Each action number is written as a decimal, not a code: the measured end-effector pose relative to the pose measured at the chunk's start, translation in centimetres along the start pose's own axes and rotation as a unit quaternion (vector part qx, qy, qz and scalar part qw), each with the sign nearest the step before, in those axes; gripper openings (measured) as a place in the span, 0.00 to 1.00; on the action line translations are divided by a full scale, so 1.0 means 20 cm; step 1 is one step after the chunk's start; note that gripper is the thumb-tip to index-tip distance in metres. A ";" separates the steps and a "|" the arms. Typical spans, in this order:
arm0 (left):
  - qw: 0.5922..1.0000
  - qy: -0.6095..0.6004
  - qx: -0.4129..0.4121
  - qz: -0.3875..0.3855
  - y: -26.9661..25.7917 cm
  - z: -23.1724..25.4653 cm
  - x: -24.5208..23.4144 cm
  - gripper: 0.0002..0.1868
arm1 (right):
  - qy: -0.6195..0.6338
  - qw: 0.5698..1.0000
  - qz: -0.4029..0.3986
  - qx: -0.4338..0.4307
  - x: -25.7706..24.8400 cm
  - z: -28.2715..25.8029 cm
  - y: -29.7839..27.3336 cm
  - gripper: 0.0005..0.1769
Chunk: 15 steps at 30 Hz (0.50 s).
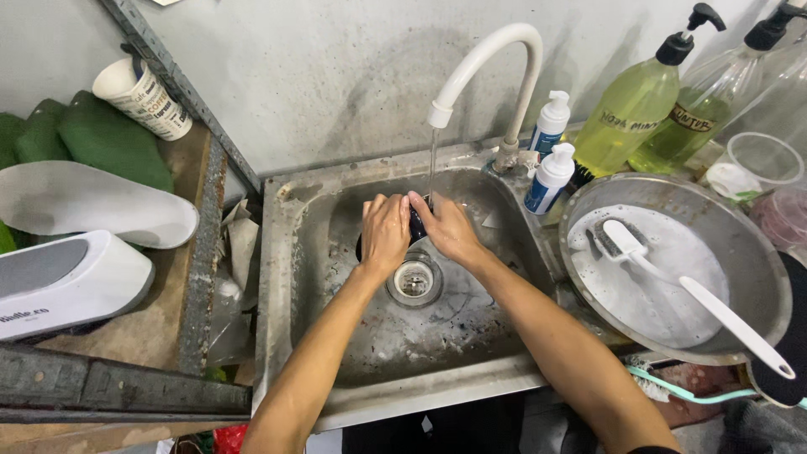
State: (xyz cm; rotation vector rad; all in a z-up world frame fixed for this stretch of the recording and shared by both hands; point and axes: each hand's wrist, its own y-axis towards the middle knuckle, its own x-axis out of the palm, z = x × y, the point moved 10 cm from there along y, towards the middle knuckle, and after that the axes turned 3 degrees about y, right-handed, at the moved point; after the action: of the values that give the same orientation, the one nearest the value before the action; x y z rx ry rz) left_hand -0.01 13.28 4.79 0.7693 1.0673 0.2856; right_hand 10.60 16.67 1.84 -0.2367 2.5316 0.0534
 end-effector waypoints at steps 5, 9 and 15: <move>1.000 0.001 0.020 -0.003 0.01 0.02 -0.04 0.17 | 0.004 0.999 0.022 -0.033 -0.06 -0.09 -0.06 0.31; 0.999 -0.011 0.042 0.004 0.04 0.09 -0.11 0.17 | 0.095 0.987 0.077 -0.101 -0.13 -0.12 -0.04 0.26; 0.997 -0.021 -0.068 -0.007 0.01 0.14 0.01 0.19 | -0.057 0.986 0.158 -0.016 -0.19 0.04 -0.02 0.26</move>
State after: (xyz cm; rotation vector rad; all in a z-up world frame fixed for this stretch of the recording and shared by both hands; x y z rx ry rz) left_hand 2.55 12.33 5.64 0.6441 1.0029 0.3254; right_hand 14.23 17.01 3.37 0.1527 2.4318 0.2261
